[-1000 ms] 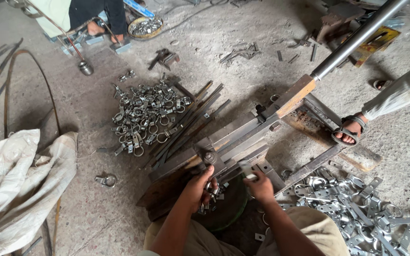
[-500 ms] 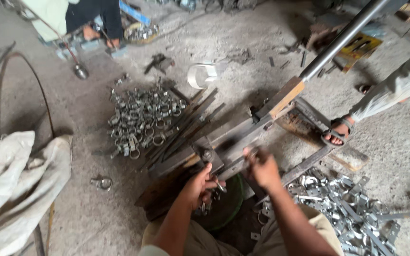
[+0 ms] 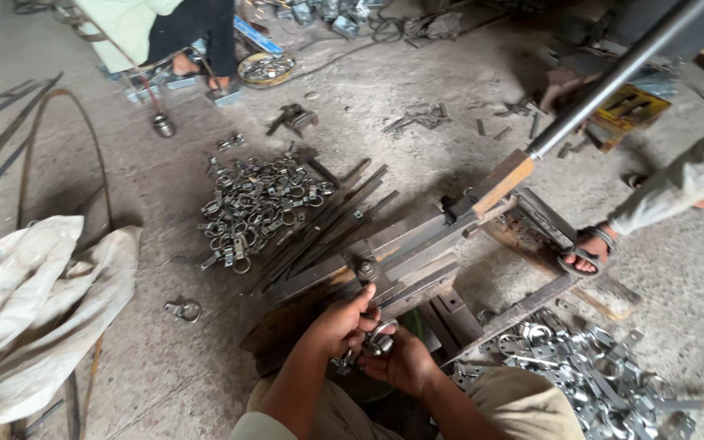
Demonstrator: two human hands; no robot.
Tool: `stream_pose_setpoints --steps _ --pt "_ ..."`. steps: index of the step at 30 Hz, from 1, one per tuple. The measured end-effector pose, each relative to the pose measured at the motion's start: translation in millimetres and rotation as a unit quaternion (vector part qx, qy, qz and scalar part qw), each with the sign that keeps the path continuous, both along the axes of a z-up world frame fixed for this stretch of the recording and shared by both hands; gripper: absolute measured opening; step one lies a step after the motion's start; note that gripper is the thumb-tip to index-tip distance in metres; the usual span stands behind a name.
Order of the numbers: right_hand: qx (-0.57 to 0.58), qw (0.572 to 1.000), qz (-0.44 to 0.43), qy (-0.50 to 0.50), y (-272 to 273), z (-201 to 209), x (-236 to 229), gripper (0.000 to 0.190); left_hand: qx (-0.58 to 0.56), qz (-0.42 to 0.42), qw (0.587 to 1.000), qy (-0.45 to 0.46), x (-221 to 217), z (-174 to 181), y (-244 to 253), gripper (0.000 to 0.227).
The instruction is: The person operates a manual lever press to shape metal hardware components. They pick up metal pieces from a pile, place them into the press die, and pull the lever to stamp the metal. The finished pieces are then dropped into a green bucket or onto a pile on the floor.
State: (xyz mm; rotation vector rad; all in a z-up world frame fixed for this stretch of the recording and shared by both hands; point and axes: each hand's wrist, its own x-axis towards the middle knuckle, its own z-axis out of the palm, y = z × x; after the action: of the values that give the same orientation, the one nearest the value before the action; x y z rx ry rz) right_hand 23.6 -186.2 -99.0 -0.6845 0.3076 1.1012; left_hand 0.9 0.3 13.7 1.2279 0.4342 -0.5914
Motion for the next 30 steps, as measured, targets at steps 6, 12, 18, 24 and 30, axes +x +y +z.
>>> stream_pose_setpoints --steps 6,12,18,24,30 --pt "-0.208 0.931 -0.277 -0.115 -38.3 -7.9 28.9 0.086 0.205 0.046 0.974 -0.079 -9.5 22.6 1.8 0.059" --pt "-0.220 0.876 -0.272 -0.332 -83.8 -54.7 77.9 0.070 0.361 0.107 0.910 -0.174 -35.9 75.2 18.7 0.056" --pt "-0.031 0.943 -0.325 -0.071 -73.5 -75.0 94.8 0.064 0.484 0.022 0.858 -0.171 -7.5 111.5 -6.4 0.059" --pt "-0.513 0.581 -0.051 -0.630 -75.1 -34.5 75.1 0.056 0.529 0.085 0.816 -0.217 10.2 88.6 -23.6 0.035" --pt "-0.547 0.458 -0.072 -0.697 -45.2 -21.3 59.6 0.068 0.527 0.101 0.811 -0.234 11.8 83.5 -23.7 0.028"
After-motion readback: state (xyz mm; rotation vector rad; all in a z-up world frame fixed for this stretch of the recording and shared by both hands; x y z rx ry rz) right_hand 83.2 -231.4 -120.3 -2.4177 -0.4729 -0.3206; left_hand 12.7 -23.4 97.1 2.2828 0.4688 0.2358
